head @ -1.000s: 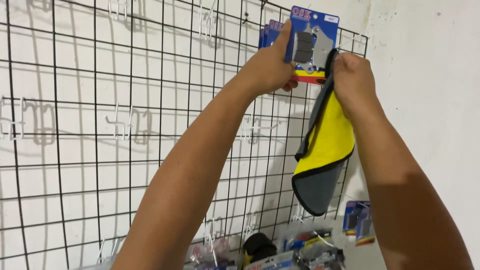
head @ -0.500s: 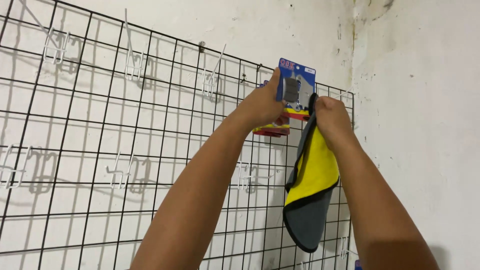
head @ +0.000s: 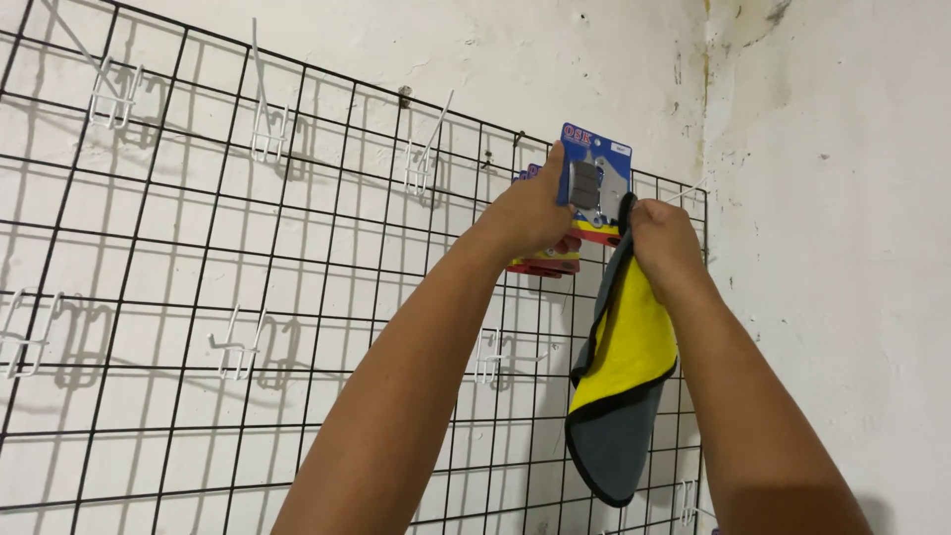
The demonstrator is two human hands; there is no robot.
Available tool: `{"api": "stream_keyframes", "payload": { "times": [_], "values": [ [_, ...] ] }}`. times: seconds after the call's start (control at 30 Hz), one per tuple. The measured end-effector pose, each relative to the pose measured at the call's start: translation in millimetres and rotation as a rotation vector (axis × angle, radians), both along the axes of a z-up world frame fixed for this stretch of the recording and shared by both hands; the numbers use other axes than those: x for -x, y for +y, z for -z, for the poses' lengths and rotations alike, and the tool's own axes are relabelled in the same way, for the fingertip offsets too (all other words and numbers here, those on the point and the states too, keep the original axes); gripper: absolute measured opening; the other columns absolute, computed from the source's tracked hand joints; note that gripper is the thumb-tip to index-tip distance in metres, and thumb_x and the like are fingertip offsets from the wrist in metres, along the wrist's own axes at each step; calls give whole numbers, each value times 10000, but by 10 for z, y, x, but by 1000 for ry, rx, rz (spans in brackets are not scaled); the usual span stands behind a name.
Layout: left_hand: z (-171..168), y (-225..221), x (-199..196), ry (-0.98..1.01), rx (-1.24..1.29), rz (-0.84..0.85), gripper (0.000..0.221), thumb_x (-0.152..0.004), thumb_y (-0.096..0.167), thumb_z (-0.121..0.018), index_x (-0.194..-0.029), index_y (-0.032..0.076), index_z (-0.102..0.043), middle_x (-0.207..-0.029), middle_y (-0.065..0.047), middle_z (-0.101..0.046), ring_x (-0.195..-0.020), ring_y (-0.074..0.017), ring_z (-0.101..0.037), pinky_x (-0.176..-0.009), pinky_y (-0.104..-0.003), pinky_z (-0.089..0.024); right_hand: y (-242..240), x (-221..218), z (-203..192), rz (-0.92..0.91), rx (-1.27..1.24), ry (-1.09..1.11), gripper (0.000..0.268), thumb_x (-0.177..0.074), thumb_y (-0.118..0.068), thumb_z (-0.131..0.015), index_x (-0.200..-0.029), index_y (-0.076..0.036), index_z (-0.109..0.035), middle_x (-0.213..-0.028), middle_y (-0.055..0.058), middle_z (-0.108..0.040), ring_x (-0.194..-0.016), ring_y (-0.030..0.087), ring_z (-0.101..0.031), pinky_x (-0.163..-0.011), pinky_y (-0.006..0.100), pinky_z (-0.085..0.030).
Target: Clean a packaged automotive part with a cloth and hang it on a wire display rack.
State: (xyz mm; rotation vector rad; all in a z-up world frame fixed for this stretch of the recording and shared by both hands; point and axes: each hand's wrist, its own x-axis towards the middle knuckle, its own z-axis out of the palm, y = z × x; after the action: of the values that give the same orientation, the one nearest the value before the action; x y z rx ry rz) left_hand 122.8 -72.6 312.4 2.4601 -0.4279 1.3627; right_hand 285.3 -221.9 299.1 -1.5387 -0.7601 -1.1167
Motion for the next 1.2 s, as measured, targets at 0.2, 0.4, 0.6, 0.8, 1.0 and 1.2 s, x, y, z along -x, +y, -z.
{"api": "stream_keyframes", "payload": {
  "times": [0.2, 0.4, 0.6, 0.8, 1.0, 1.2],
  "values": [
    [-70, -18, 45, 118, 245, 222, 787, -943, 38, -447, -1635, 112, -80, -1067, -180, -754, -724, -200, -774, -629, -300, -639, -21, 38, -40, 18, 7, 9, 337, -1026, -295, -486, -983, -158, -792, -907, 135, -733, -990, 364, -689, -787, 431, -476],
    [-52, -37, 94, 142, 260, 225, 781, -954, 17, -400, -1633, 110, -25, -1202, -216, -715, -816, -219, -798, -706, -309, -677, 18, -25, -33, -28, -4, -8, 334, -1015, -284, -490, -996, -124, -783, -912, 123, -737, -959, 333, -680, -792, 418, -480],
    [70, 77, -99, 38, 43, 71, 799, -938, 276, -529, -1623, 82, -166, -1269, -348, -641, -1273, -493, -582, -1043, -574, -465, 98, -11, 54, -42, -7, 24, 377, -1020, -330, -488, -1036, -88, -778, -986, 161, -748, -1046, 378, -679, -865, 441, -481],
    [-35, 405, -552, 0, 63, -23, 795, -957, 277, -536, -1640, 125, -158, -1247, -326, -653, -1251, -474, -599, -1037, -547, -475, 233, -39, 87, 5, 54, 20, 372, -983, -305, -466, -1005, -100, -775, -1016, 170, -755, -1094, 401, -677, -917, 482, -489],
    [-25, 476, -652, 18, 46, -24, 806, -960, 275, -518, -1639, 140, -104, -1284, -368, -616, -1281, -498, -562, -1070, -586, -451, 298, -557, 4, -26, 58, 36, 364, -988, -308, -474, -999, -103, -774, -1027, 196, -744, -1111, 440, -655, -897, 491, -488],
    [-7, 497, -741, -8, 56, -3, 815, -953, 289, -501, -1640, 144, -87, -1264, -347, -639, -1256, -486, -594, -1051, -564, -486, 347, -706, -65, -17, 43, 48, 345, -1010, -341, -488, -1024, -159, -780, -1035, 174, -741, -1114, 412, -657, -872, 483, -497]
  ]
}}
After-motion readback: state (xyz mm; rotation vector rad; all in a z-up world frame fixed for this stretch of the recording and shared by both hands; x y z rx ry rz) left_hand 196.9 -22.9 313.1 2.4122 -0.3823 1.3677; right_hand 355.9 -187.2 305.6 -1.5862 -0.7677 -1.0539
